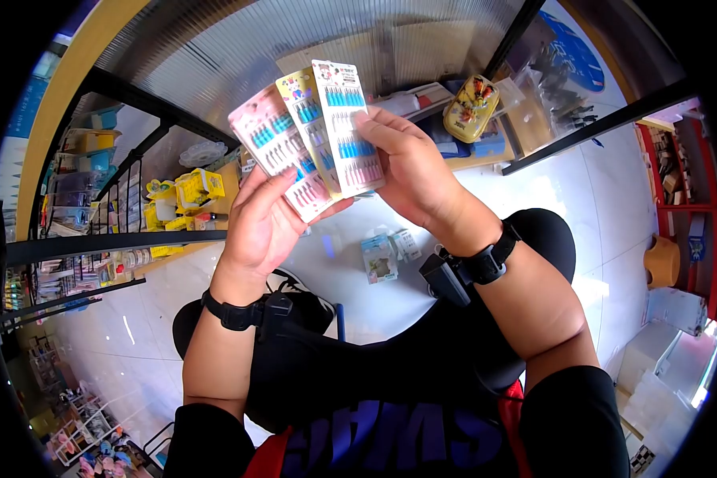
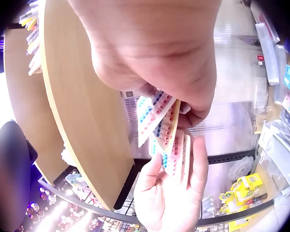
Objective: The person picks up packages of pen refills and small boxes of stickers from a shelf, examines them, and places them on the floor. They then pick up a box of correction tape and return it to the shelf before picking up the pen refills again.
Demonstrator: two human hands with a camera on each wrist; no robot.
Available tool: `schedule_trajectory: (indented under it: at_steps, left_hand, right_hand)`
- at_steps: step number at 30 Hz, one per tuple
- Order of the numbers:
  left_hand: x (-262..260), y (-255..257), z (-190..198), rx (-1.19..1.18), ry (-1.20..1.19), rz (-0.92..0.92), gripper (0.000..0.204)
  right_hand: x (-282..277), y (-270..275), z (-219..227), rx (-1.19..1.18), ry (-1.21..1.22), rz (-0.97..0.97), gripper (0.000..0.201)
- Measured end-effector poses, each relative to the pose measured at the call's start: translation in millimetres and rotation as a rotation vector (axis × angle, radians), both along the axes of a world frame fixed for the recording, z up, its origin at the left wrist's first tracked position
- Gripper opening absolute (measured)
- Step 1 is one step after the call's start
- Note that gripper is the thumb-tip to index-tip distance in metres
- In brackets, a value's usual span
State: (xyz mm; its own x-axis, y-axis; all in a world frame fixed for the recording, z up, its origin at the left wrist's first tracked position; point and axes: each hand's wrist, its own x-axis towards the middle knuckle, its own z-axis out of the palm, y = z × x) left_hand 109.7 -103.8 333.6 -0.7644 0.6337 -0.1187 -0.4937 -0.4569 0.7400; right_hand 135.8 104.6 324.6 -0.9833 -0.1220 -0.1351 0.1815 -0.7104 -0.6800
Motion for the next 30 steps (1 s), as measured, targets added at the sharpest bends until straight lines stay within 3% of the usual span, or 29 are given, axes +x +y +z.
schedule_trajectory:
  at_steps: [12,19,22,26,28,30]
  left_hand:
    - [-3,3,-4,0.012,-0.16,0.042,0.051]
    - [6,15,0,-0.013,0.013,0.097,0.074]
    - [6,15,-9,-0.109,0.056,0.093,0.069]
    - [6,15,-11,-0.066,-0.045,0.103,0.056]
    - [4,15,-11,-0.057,-0.029,0.107,0.055]
    - [4,14,-10,-0.049,-0.013,0.109,0.054]
  right_hand:
    - [4,-14,-2,0.096,0.041,-0.061,0.026]
    - [15,-37,2,0.236,0.043,-0.132,0.024]
    - [20,-45,0,0.287,0.012,-0.15,0.025]
    - [20,-47,-10,0.463,0.008,-0.258,0.032]
    - [17,-39,-17,0.794,0.184,-0.308,0.034]
    - [15,-35,-12,0.798,0.224,-0.336,0.035]
